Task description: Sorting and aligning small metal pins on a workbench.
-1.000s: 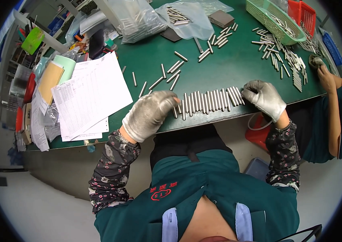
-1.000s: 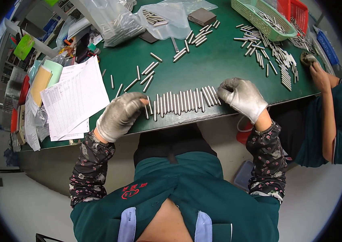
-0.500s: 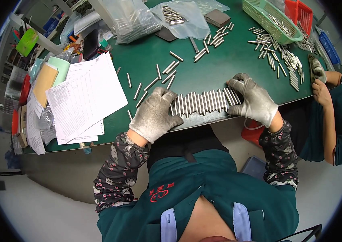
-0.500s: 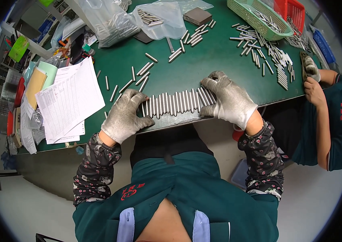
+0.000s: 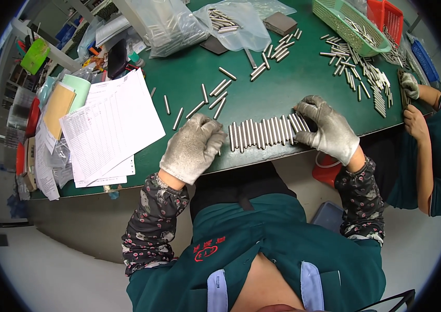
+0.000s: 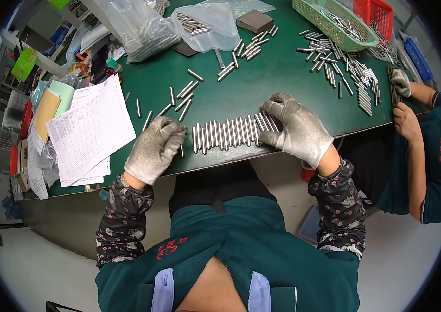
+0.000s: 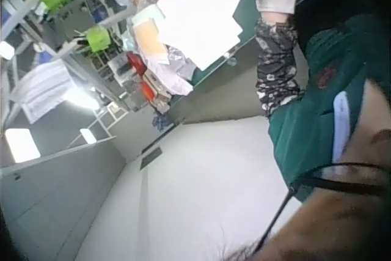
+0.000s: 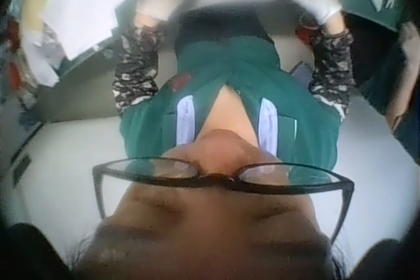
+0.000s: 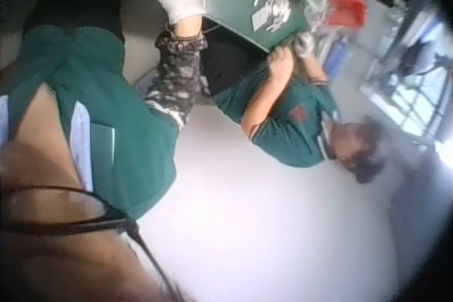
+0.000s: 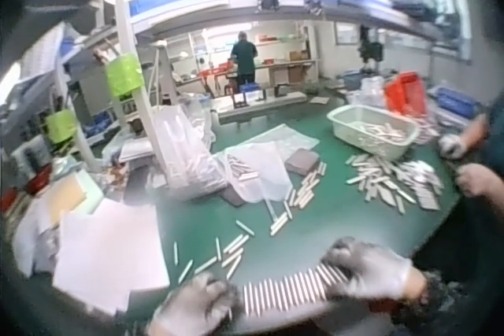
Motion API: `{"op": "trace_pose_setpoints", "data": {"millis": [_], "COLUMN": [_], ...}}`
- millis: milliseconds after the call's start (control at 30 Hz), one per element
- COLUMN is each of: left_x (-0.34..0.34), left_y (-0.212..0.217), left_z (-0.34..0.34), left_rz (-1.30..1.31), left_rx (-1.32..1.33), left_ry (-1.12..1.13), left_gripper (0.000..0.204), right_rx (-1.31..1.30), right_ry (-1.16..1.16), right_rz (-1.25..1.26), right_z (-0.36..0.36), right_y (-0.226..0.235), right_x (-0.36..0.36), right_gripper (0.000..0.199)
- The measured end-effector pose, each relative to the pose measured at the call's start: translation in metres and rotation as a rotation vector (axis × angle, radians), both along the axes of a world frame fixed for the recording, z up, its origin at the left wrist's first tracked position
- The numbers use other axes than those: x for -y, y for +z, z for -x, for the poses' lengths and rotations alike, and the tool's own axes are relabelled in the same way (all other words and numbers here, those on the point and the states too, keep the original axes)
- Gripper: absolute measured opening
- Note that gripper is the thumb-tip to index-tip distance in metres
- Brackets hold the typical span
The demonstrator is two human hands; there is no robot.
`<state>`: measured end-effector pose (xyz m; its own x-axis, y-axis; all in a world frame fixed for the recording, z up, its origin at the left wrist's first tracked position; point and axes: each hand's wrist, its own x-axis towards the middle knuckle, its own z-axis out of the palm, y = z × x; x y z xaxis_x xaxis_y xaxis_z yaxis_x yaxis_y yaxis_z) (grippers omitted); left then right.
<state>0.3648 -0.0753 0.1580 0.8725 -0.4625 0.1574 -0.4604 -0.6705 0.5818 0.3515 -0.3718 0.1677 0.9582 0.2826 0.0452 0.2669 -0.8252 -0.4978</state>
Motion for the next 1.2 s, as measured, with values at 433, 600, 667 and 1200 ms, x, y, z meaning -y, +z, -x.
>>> {"op": "trace_pose_setpoints", "data": {"millis": [433,600,667,1200], "left_x": [0.034,0.027,0.028,0.032], "left_y": [-0.004,-0.001,0.004,0.005], "left_z": [-0.003,0.007,0.008,0.012], "left_rz": [-0.239,-0.089,-0.189,-0.295], "left_rx": [-0.014,0.144,0.102,0.186], "left_ry": [0.286,0.042,-0.033,-0.061], "left_gripper": [0.025,0.052,0.062,0.070], "right_rx": [0.027,0.046,-0.042,0.125], "right_ry": [0.022,0.070,0.121,0.180], "right_rz": [-0.032,0.056,0.049,0.152], "right_z": [0.000,0.002,-0.001,-0.002], "right_y": [-0.002,0.002,0.006,0.017], "right_x": [0.001,-0.010,-0.016,-0.019], "right_gripper": [0.058,0.063,0.066,0.065]}}
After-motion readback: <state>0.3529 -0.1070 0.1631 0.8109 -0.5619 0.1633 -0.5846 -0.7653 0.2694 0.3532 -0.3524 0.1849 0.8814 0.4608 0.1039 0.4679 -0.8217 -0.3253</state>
